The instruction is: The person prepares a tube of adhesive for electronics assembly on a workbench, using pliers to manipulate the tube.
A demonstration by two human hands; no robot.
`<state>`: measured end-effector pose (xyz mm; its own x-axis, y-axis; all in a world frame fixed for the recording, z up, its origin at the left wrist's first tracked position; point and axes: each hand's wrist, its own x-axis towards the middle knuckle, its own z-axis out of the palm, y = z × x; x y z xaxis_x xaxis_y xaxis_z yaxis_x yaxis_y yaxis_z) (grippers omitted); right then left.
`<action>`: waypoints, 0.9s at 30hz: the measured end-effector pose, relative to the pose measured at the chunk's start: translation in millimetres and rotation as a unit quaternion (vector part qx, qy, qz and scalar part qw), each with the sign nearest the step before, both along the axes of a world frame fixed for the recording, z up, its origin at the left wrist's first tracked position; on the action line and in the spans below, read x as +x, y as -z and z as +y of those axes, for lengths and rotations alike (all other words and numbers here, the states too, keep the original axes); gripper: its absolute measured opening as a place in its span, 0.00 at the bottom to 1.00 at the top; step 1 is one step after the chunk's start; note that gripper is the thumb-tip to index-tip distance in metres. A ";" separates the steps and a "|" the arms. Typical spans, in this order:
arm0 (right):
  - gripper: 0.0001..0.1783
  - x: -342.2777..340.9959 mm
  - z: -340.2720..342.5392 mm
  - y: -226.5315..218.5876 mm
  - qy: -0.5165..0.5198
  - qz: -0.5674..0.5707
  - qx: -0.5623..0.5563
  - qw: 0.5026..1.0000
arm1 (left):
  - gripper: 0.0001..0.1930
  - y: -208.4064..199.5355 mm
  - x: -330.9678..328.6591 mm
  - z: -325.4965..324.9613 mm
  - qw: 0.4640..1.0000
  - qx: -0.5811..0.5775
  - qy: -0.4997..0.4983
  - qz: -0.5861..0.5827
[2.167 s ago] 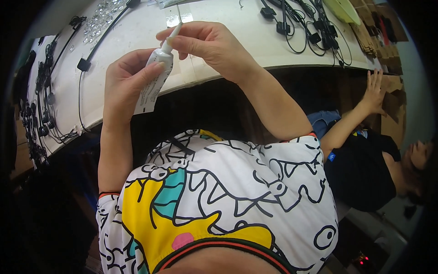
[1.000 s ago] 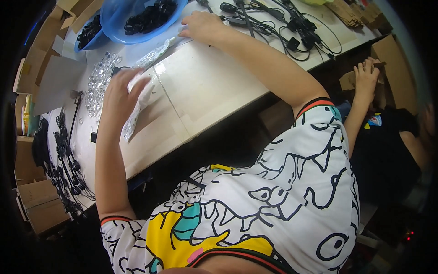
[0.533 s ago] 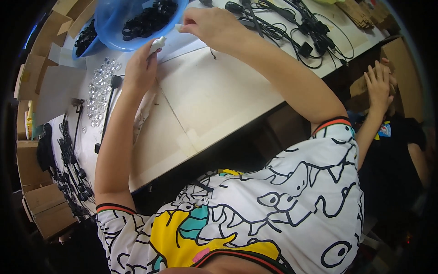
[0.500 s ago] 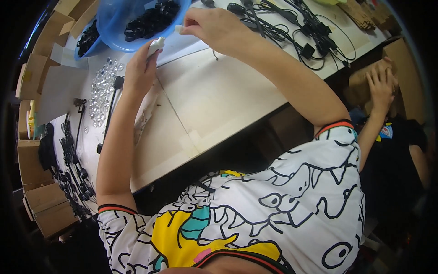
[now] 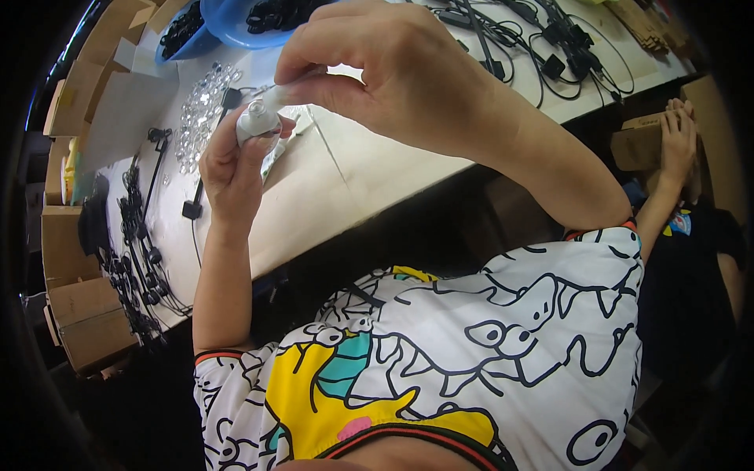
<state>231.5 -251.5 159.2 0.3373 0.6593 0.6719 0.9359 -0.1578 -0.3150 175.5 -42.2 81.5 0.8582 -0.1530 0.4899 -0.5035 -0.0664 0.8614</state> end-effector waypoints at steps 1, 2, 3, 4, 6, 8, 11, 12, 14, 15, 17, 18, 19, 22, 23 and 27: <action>0.08 0.0 2.3 3.3 0.000 -0.002 -0.001 1.000 | 0.14 -1.8 -4.3 -3.5 1.000 -0.007 0.004 -0.006; 0.08 4.2 6.8 9.5 -0.106 -0.008 0.098 0.990 | 0.14 -3.3 -8.6 -6.3 1.000 -0.013 0.009 -0.011; 0.09 7.8 11.5 12.3 -0.213 -0.009 0.194 0.957 | 0.14 -2.7 -10.2 -6.8 1.000 -0.014 0.006 -0.011; 0.09 1.2 8.1 7.0 -0.216 -0.009 0.193 0.957 | 0.14 -2.1 -11.7 -7.3 1.000 -0.010 0.002 -0.008; 0.08 -20.9 -0.3 -13.8 -0.019 0.064 0.037 0.997 | 0.14 -0.9 -13.8 -9.5 1.000 -0.008 -0.002 -0.006; 0.07 -22.4 -0.9 -13.1 -0.019 0.054 0.032 0.998 | 0.13 0.5 -14.0 -12.0 1.000 0.016 -0.021 0.000; 0.07 -23.1 0.0 -16.5 -0.020 0.038 0.008 0.999 | 0.12 -1.2 -15.3 -11.8 0.997 0.060 -0.046 -0.017; 0.06 -22.8 1.1 -18.2 -0.018 0.031 -0.010 0.999 | 0.12 -0.1 -15.5 -11.3 0.997 0.056 -0.046 -0.018; 0.06 2.9 0.6 -2.9 -0.061 -0.130 0.014 0.990 | 0.12 1.7 -13.5 -14.4 0.996 0.069 -0.048 -0.018; 0.06 12.5 2.7 3.4 -0.111 -0.285 0.043 0.951 | 0.12 2.6 -12.8 -14.0 0.997 0.064 -0.048 -0.019; 0.06 13.1 4.0 2.6 -0.120 -0.262 0.037 0.957 | 0.12 3.1 -10.8 -13.5 0.995 0.086 -0.047 -0.014; 0.05 13.2 5.4 1.3 -0.129 -0.238 0.037 0.962 | 0.12 3.7 -10.8 -12.9 0.996 0.080 -0.049 -0.013; 0.05 13.4 7.4 0.3 -0.132 -0.237 0.031 0.962 | 0.12 4.4 -10.6 -12.4 0.995 0.083 -0.048 -0.006; 0.05 14.5 11.7 -1.7 -0.151 -0.190 0.002 0.970 | 0.12 9.6 -8.0 -10.6 0.996 0.082 -0.038 -0.002; 0.05 15.6 11.6 -2.3 -0.165 -0.149 -0.013 0.975 | 0.12 11.2 -7.5 -10.1 0.996 0.083 -0.028 -0.005; 0.08 28.9 18.0 6.0 -0.240 0.009 -0.026 0.970 | 0.12 15.5 -1.6 -6.9 1.000 -0.008 -0.002 0.029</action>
